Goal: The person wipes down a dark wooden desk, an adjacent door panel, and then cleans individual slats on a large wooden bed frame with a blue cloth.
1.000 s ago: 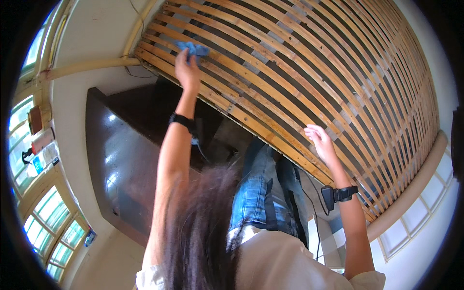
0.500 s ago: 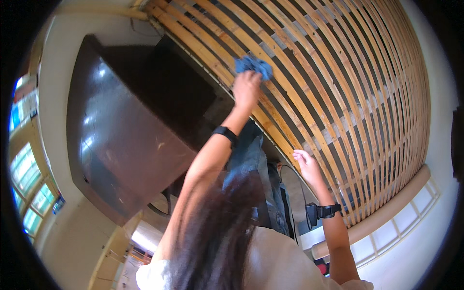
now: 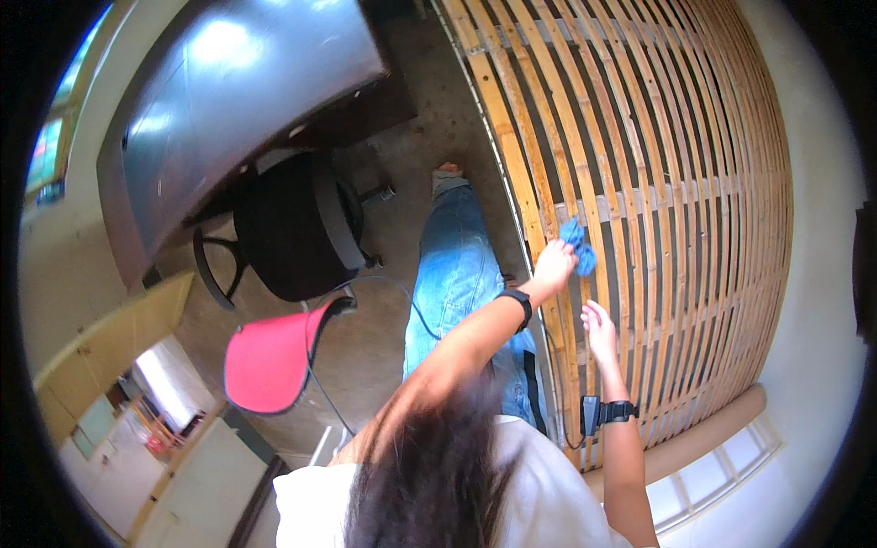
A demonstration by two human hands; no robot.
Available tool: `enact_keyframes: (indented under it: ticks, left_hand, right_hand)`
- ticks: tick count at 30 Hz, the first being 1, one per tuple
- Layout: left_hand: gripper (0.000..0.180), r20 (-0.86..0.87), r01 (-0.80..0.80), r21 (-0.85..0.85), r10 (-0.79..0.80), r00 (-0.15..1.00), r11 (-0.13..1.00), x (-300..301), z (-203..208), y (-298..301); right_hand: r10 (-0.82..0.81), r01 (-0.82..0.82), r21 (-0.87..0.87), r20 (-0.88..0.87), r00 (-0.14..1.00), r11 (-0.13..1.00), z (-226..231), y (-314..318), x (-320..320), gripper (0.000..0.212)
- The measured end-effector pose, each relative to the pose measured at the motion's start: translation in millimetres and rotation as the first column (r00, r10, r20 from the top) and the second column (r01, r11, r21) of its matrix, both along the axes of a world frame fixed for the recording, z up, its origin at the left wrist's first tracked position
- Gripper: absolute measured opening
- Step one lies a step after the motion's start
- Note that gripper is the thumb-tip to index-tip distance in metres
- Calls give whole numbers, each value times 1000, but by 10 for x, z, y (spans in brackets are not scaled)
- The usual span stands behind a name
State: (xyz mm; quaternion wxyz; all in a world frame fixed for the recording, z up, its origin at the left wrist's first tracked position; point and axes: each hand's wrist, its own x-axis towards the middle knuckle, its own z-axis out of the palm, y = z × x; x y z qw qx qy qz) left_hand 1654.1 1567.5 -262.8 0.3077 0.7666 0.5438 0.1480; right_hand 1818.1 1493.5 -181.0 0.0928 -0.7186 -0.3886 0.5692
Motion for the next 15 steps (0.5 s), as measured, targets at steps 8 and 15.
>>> enact_keyframes:
  ticks: [8, 15]
  left_hand:
    - [32, 468, -35, -435, 259, 845, 900, 325, 593, -969]
    - [28, 311, -339, -388, 468, 827, 857, -383, 752, -926]
  right_hand:
    - [-399, 361, -175, -484, 779, 916, -313, -11, 241, 39]
    - [278, -354, 555, 219, 935, 753, -715, 1312, 14, 42]
